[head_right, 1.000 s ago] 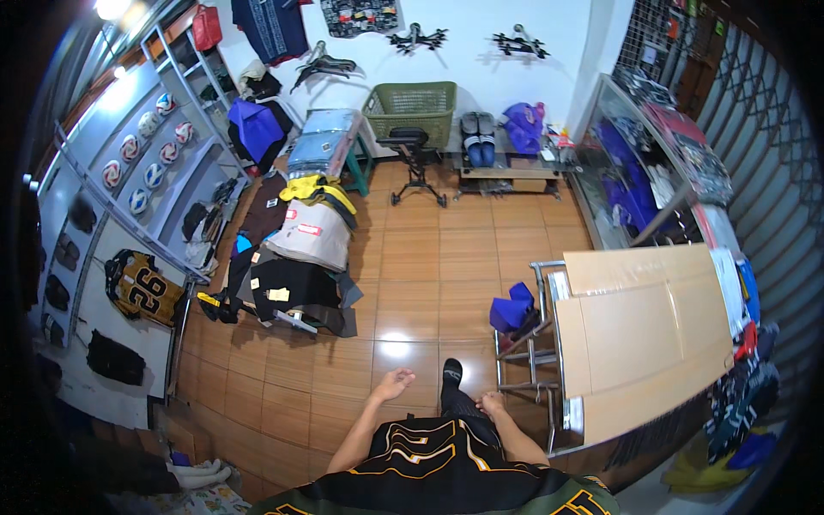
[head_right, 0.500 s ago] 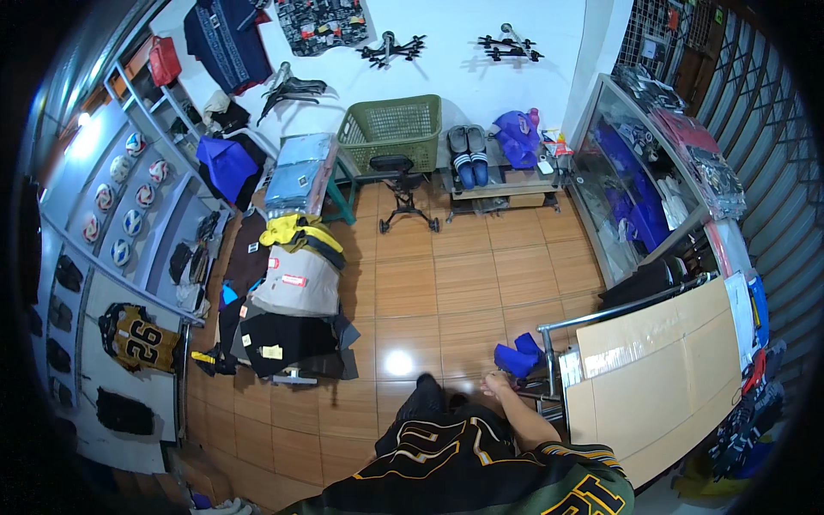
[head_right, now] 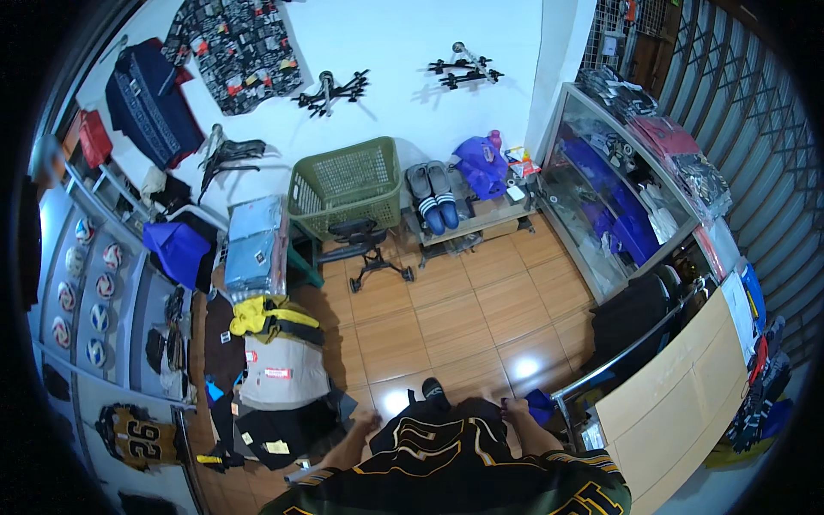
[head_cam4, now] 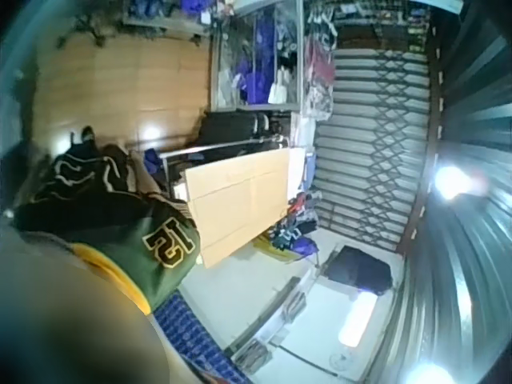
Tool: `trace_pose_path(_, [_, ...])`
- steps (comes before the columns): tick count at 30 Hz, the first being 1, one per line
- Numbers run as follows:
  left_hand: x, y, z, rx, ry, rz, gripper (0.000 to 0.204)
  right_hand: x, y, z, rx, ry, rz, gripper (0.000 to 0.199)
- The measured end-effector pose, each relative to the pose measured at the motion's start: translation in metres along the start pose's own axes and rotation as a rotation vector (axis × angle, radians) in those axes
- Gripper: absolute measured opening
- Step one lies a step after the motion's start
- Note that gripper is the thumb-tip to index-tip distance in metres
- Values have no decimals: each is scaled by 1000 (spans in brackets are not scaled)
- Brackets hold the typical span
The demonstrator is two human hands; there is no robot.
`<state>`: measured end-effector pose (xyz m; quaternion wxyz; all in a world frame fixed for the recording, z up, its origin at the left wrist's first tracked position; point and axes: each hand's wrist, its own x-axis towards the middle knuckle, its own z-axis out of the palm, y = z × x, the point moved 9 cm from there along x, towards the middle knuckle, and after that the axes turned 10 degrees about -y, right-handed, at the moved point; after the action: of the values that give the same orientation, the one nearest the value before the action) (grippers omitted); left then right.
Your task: The person packages pairs of slippers into plastic bags by hand.
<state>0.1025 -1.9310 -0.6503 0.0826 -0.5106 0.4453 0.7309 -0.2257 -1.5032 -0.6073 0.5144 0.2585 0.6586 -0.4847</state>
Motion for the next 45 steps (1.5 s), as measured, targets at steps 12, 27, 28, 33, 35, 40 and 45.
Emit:
trace_pose_path(12, [128,336,113,118,-219,224,9,20,-87,33,-70,152,24,20])
trace_pose_path(27, [264,464,243,198,-330,206,18,102,-312,-13,-111,96,93,14])
trace_pose_path(28, [263,486,262,127,-258,166,17,109,-320,-19,60,108,70,16])
trace_pose_path(33, [316,553,307,-15,-181,73,15,128,-368,-38,213,177,19,22])
trace_pose_path(35, [365,577,305,-6,-228,70,16,125,-381,-29,216,180,61,22])
trace_pose_path(40, [458,647,367,20,-412,-9,17,212,-311,-81,-120,238,89,23])
trace_pose_path(45, [508,711,354,13,-253,-143,20,223,-244,-34,-1061,67,69,31])
